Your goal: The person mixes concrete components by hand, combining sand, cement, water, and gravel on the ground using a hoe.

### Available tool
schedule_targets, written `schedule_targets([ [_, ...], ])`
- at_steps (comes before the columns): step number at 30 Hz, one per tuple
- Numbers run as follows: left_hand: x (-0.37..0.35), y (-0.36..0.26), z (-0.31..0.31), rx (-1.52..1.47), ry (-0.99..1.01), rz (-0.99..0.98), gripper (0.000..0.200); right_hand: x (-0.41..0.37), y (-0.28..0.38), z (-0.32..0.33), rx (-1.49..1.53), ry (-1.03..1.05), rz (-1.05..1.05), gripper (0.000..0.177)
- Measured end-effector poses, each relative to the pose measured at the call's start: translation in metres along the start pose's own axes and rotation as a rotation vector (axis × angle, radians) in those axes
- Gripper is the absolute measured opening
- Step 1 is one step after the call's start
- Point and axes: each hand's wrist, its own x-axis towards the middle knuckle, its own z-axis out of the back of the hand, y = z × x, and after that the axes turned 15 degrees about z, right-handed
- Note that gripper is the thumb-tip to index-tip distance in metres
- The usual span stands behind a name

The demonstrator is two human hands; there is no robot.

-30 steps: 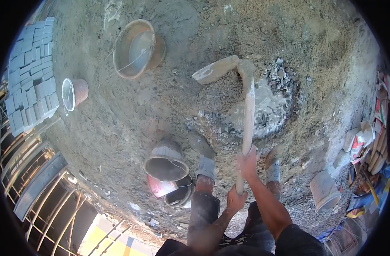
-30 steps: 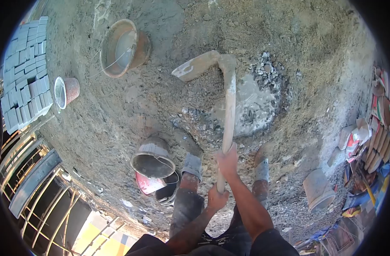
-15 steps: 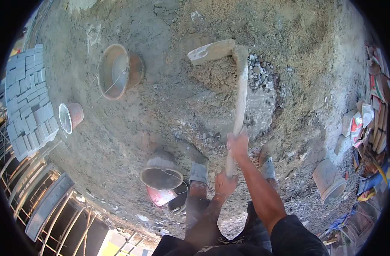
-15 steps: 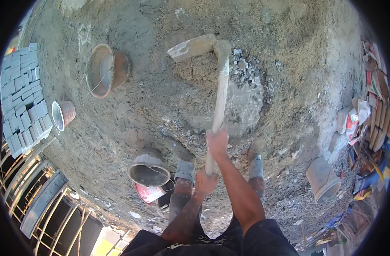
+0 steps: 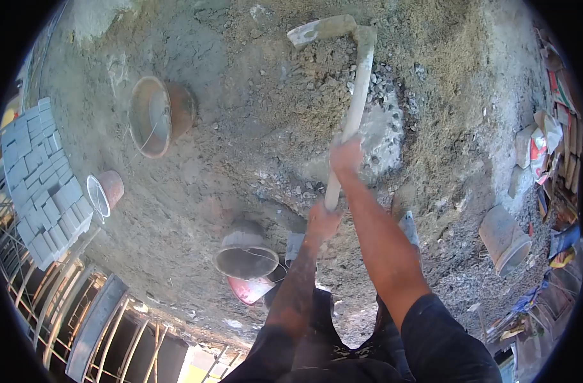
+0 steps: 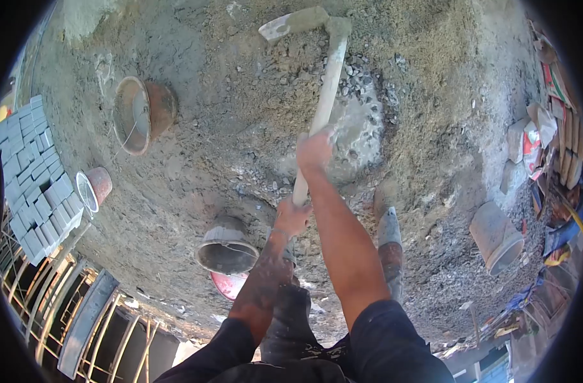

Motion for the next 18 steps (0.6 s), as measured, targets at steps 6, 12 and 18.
schedule_targets([
  [6, -0.061, 0.019, 0.026, 0.18, -0.263, -0.07, 0.033, -0.065, -0.006, 0.006, 0.436, 0.119, -0.036, 0.038],
  [12, -0.015, -0.133, 0.005, 0.065, -0.274, -0.245, 0.026, 0.095, 0.043, 0.027, 0.349, -0.062, 0.281, 0.039],
  [18, -0.003, -0.15, -0.013, 0.215, -0.167, -0.346, 0.03, 0.131, 0.01, 0.062, 0.268, -0.209, 0.189, 0.047],
])
